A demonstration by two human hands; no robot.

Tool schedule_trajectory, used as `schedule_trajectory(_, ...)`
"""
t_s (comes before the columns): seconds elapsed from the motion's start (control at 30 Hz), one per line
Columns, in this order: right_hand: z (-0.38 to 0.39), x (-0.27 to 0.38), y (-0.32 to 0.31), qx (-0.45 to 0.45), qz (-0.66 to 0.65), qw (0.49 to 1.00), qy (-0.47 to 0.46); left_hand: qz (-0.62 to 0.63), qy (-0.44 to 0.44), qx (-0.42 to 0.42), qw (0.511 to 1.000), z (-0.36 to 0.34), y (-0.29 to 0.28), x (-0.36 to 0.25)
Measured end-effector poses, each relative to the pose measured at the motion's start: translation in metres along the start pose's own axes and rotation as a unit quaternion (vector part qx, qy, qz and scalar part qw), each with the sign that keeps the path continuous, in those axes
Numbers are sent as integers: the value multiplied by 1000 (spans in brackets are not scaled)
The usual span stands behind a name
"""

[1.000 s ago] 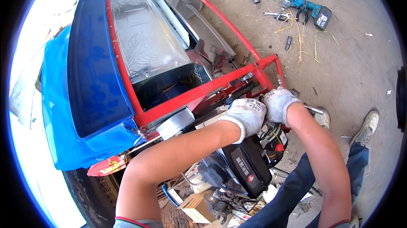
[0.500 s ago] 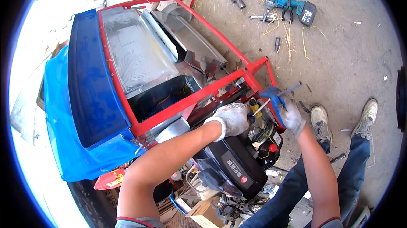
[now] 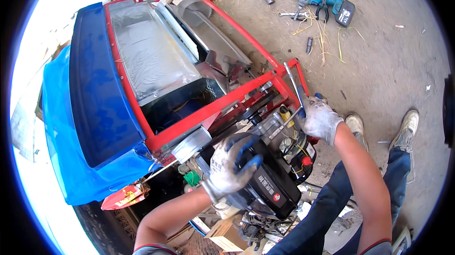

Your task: The person removes the engine cover of a red and blue three-wheeled vehicle and uses a socket wrench and an impact driver to loosen and remove bolts from the engine and frame. The person works on the engine assembly while two bystanders watch.

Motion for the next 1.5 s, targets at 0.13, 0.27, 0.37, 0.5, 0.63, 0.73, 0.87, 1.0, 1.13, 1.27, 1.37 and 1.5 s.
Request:
schedule_trajectory(0.13, -1, 1, 7, 58, 32, 998, -18, -6, 10, -39, 999, -2, 2, -2)
schedule_trajectory(0.27, -13, 9, 6, 91, 87, 992, -1, 7, 31, -67, 997, 0, 1, -1)
schedule_trajectory(0.37, -22, 17, -1, 74, 115, 990, -18, 8, 17, -97, 995, 7, 3, 9)
schedule_trajectory(0.5, -38, 21, -6, 133, 142, 981, -22, 15, 16, -108, 994, 5, 3, 6)
schedule_trajectory(0.63, -47, 17, 5, 194, 162, 967, -27, 26, 26, -112, 993, 4, 5, 6)
schedule_trajectory(0.73, -53, 6, 19, 249, 172, 952, -46, 22, 23, -104, 994, 4, 4, 3)
schedule_trajectory(0.87, -36, -18, -4, 250, -106, 958, 89, 26, 25, -74, 997, 5, 4, -1)
schedule_trajectory(1.0, -24, -55, -23, 94, -217, 944, 230, 34, 19, -92, 995, 7, 8, 5)
schedule_trajectory(1.13, 0, -67, 11, -30, -416, 892, 176, 57, -7, -99, 993, 6, 11, 8)
schedule_trajectory(1.27, 19, -72, 45, -43, -558, 813, 161, 57, -12, -94, 994, 4, 11, 5)
schedule_trajectory(1.37, 20, -80, 66, -54, -618, 767, 162, 62, -15, -100, 993, 6, 12, 8)
schedule_trajectory(1.5, 17, -72, 70, -12, -563, 811, 159, 73, -15, -110, 991, 8, 14, 9)
Point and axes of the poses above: each hand's wrist, its own z-axis away from the middle knuckle, its own y-axis out of the palm, x = y × z, the point moved 5 cm from there along -z, towards the middle knuckle, and after that the axes turned 13 degrees about -x, right-handed, at the moved point
